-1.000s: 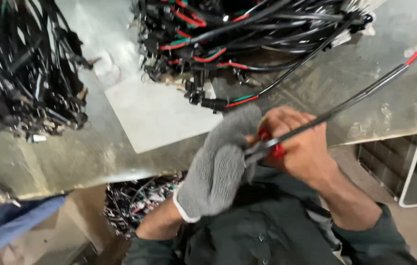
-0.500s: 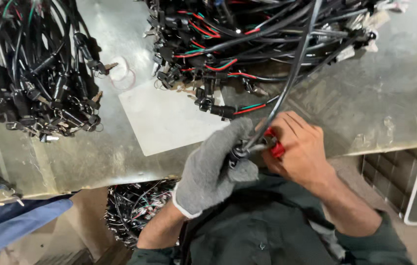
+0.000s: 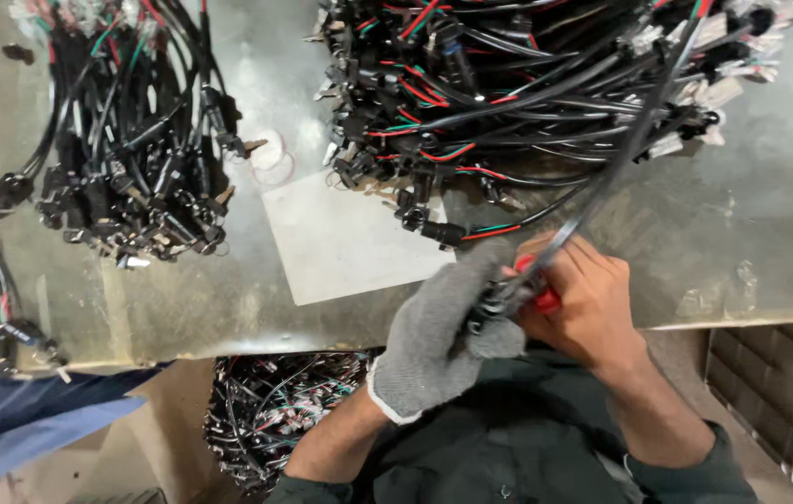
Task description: The person sorts through large piles of black cable harnesses on a metal workbench, picks up individual harnesses, and uses red-handled pliers to crimp and fit connector components onto the cable ends, placing processed harnesses back onto the table piles.
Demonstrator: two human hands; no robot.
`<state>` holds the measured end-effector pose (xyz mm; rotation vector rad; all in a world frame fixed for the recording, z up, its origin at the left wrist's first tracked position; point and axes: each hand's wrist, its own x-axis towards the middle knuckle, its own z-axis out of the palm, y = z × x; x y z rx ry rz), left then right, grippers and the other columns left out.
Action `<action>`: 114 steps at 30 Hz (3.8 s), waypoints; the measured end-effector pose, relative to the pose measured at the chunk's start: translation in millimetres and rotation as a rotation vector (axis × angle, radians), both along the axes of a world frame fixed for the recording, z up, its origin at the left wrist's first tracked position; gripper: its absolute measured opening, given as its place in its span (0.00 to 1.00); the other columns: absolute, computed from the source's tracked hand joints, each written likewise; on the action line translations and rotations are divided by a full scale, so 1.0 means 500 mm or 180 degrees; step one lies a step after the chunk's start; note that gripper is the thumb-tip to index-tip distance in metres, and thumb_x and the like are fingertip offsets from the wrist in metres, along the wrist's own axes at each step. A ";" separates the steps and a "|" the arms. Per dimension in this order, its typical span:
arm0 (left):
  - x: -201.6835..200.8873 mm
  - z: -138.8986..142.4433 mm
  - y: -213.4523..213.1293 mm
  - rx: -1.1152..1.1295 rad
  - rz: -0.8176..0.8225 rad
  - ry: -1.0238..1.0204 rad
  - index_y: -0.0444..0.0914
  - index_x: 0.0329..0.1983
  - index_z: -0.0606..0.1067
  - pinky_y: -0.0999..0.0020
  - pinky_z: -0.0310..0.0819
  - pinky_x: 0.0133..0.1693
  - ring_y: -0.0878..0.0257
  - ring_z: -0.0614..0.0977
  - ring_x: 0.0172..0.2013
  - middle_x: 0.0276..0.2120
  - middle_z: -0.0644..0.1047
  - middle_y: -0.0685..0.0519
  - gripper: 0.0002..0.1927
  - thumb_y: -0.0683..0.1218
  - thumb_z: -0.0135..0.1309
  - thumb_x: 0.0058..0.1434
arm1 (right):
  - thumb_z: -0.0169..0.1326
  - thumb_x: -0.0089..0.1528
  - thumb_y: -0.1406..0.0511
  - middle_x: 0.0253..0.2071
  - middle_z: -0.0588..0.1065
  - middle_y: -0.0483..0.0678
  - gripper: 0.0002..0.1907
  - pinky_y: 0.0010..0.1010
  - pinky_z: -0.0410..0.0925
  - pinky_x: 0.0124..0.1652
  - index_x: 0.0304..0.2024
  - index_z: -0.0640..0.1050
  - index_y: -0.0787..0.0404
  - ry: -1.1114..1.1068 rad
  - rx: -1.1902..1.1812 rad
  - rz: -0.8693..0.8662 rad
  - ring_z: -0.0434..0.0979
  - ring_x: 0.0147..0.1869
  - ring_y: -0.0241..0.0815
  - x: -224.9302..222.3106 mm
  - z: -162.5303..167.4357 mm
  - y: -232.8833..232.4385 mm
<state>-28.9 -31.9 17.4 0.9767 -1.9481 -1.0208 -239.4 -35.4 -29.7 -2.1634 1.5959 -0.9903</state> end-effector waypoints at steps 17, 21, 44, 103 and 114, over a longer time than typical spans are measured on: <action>-0.003 -0.029 0.013 -0.0370 -0.0062 -0.0385 0.33 0.73 0.62 0.55 0.77 0.55 0.43 0.80 0.55 0.61 0.75 0.41 0.40 0.42 0.66 0.58 | 0.68 0.56 0.63 0.34 0.76 0.46 0.14 0.36 0.69 0.34 0.34 0.74 0.58 -0.0123 0.0178 -0.0021 0.78 0.38 0.46 0.004 0.043 0.003; -0.009 -0.028 0.021 -0.0895 0.0158 -0.1015 0.35 0.70 0.65 0.52 0.76 0.49 0.46 0.80 0.49 0.56 0.76 0.43 0.37 0.44 0.66 0.59 | 0.68 0.50 0.61 0.28 0.73 0.47 0.16 0.39 0.66 0.29 0.30 0.73 0.59 0.0324 0.0418 -0.0208 0.76 0.32 0.49 -0.006 0.045 0.031; 0.008 0.045 -0.013 0.1751 -0.0778 0.0353 0.39 0.75 0.64 0.67 0.79 0.52 0.61 0.84 0.44 0.45 0.80 0.51 0.36 0.45 0.64 0.65 | 0.66 0.49 0.67 0.36 0.76 0.50 0.18 0.41 0.71 0.40 0.36 0.70 0.60 -0.0750 -0.0049 0.0515 0.79 0.43 0.55 0.001 -0.041 0.006; 0.056 -0.034 -0.021 0.1282 0.0670 0.3154 0.35 0.56 0.69 0.62 0.76 0.47 0.53 0.78 0.43 0.45 0.76 0.44 0.18 0.51 0.54 0.72 | 0.54 0.66 0.64 0.25 0.74 0.46 0.07 0.34 0.68 0.27 0.36 0.75 0.61 0.0250 0.0140 0.0424 0.77 0.26 0.44 0.095 0.160 0.052; 0.010 0.009 -0.001 0.2373 0.0771 0.3519 0.42 0.63 0.71 0.64 0.78 0.44 0.61 0.80 0.40 0.41 0.75 0.51 0.22 0.54 0.52 0.70 | 0.61 0.57 0.73 0.29 0.74 0.52 0.10 0.41 0.69 0.31 0.39 0.74 0.68 -0.0033 -0.0113 0.0407 0.76 0.30 0.52 0.118 0.089 0.043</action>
